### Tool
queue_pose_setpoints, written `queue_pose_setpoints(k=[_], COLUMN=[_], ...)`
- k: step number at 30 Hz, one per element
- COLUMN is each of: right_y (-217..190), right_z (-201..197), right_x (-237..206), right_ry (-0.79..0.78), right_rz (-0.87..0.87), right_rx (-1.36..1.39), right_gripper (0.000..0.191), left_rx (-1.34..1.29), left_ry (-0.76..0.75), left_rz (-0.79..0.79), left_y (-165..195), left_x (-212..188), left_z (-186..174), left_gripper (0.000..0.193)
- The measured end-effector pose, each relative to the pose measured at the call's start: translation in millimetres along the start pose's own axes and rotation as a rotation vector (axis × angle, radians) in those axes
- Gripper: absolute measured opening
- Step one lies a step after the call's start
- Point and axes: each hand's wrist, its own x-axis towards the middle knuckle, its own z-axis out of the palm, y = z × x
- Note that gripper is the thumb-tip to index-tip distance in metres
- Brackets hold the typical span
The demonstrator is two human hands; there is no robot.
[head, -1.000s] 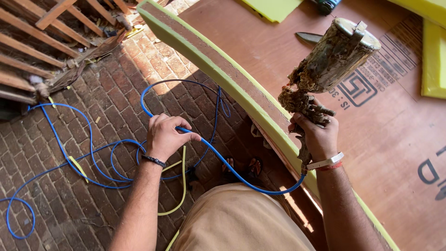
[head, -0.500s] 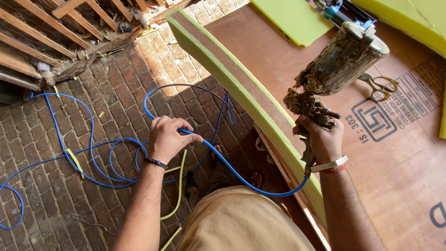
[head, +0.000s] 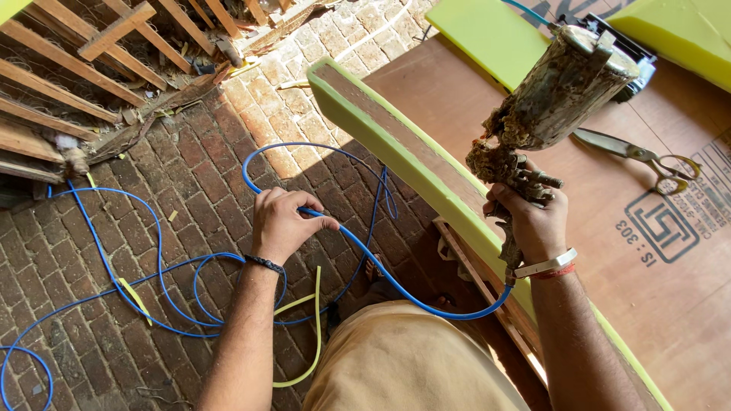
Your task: The person handles long yellow foam strips on a plywood work table, presses a foam strip onto a curved wooden frame, and uses a spray adhesive gun connected to a blue hose to apply glue. They align and press the foam along the frame, then use a long blade to trim foam and a thin stick to clean the edge.
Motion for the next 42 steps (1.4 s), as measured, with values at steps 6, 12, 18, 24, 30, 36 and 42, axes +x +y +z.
queue_pose_setpoints(k=[6, 12, 18, 24, 30, 36, 42], right_y=[3.2, 4.1, 5.7, 4.6, 7.3, 8.0, 8.5], right_z=[43.4, 75.8, 109.1, 141.9, 171.4, 197.9, 223.2], right_x=[30.6, 67.6, 114.5, 156.7, 186.8, 198.3, 186.6], right_ry=[-0.015, -0.054, -0.166, -0.225, -0.27, -0.266, -0.235], right_rz=[-0.028, -0.013, -0.014, 0.026, 0.048, 0.024, 0.047], right_rx=[-0.027, -0.048, -0.023, -0.049, -0.095, -0.063, -0.036], right_gripper=[0.034, 0.034, 0.039, 0.038, 0.035, 0.038, 0.04], left_rx=[-0.021, -0.01, 0.032, 0.065, 0.113, 0.113, 0.06], left_ry=[0.026, 0.062, 0.082, 0.093, 0.12, 0.146, 0.152], left_rz=[0.0, -0.044, -0.127, -0.183, -0.238, -0.255, -0.169], left_y=[-40.4, -67.2, -84.5, -94.8, -106.7, -131.2, -172.5], left_x=[16.1, 30.3, 54.8, 81.9, 85.2, 87.1, 101.7], left_z=[-14.7, -23.8, -32.3, -45.4, -60.4, -72.8, -75.5], left_gripper=[0.046, 0.046, 0.046, 0.048, 0.047, 0.047, 0.045])
